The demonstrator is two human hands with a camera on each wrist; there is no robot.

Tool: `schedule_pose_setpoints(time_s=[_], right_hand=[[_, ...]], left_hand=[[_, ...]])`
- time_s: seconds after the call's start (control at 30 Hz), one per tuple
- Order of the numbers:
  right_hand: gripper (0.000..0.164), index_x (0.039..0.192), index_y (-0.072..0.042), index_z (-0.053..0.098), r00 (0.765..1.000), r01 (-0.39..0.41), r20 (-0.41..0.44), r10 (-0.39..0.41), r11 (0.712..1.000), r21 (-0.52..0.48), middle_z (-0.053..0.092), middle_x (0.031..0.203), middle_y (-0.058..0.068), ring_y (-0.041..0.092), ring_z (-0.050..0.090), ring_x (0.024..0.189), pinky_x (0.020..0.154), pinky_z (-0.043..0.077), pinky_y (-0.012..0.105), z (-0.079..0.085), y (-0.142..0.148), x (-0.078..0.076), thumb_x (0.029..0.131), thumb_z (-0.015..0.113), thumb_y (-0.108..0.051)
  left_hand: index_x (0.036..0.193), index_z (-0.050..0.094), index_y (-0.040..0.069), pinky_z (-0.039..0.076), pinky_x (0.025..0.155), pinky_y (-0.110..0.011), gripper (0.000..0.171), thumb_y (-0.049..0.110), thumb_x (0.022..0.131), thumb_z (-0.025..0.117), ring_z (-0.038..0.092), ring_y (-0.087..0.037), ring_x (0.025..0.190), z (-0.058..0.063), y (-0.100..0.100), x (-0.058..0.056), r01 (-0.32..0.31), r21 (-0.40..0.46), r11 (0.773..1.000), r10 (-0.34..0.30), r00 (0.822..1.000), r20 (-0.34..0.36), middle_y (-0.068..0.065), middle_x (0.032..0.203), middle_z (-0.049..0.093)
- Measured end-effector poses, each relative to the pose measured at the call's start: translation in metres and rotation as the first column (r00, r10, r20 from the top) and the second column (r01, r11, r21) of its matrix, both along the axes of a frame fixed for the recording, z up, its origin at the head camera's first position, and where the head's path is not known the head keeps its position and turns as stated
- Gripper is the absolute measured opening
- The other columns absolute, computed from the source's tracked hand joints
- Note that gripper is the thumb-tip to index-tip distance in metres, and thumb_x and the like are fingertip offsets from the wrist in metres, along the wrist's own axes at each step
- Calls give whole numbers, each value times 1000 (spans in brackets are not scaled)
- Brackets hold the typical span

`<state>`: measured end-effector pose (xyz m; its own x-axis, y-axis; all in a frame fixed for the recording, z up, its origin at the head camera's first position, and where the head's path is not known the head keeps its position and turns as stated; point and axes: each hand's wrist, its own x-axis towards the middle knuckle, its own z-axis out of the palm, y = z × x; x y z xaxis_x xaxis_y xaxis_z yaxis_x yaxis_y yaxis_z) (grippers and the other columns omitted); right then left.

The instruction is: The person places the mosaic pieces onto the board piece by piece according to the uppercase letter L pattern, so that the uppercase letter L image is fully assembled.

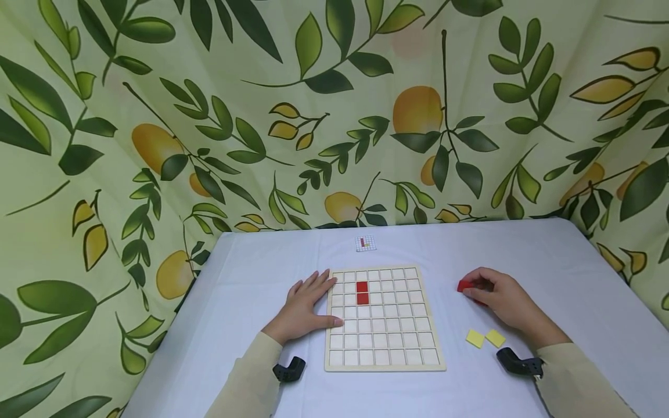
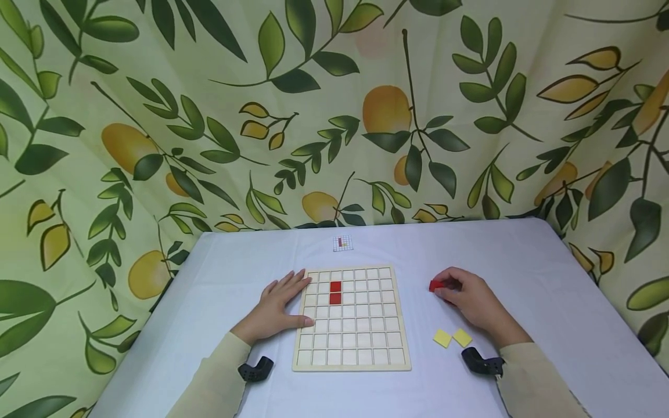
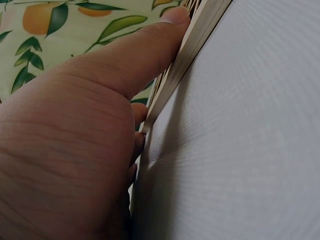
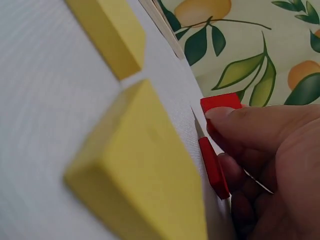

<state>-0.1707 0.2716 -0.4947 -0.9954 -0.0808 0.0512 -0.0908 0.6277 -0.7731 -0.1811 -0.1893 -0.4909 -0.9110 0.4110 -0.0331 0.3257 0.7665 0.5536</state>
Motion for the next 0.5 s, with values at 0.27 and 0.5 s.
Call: schedule_pose_setpoints(time_s=[0.27,0.5], right_hand=[[21,124,-6,71,1000,18,-14,-20,997,-77,71,111,12,31,59,94,68,57,28,11,-5,2,104,75,-9],[23,126,-5,71,1000,2,-28,-6,991,-132,72,119,15,30,65,98,74,60,28,27,-12,6,104,76,-11]], left_hand=[[169,45,24,1,129,-56,105,72,84,82,9,-20,165,0,1,0,-4,-3,1000,4,1000,0,6,178,24],[169,44,23,1,128,-55,106,73,83,83,9,-20,165,-1,0,-1,1,-4,1000,-1,1000,-1,6,178,24]])
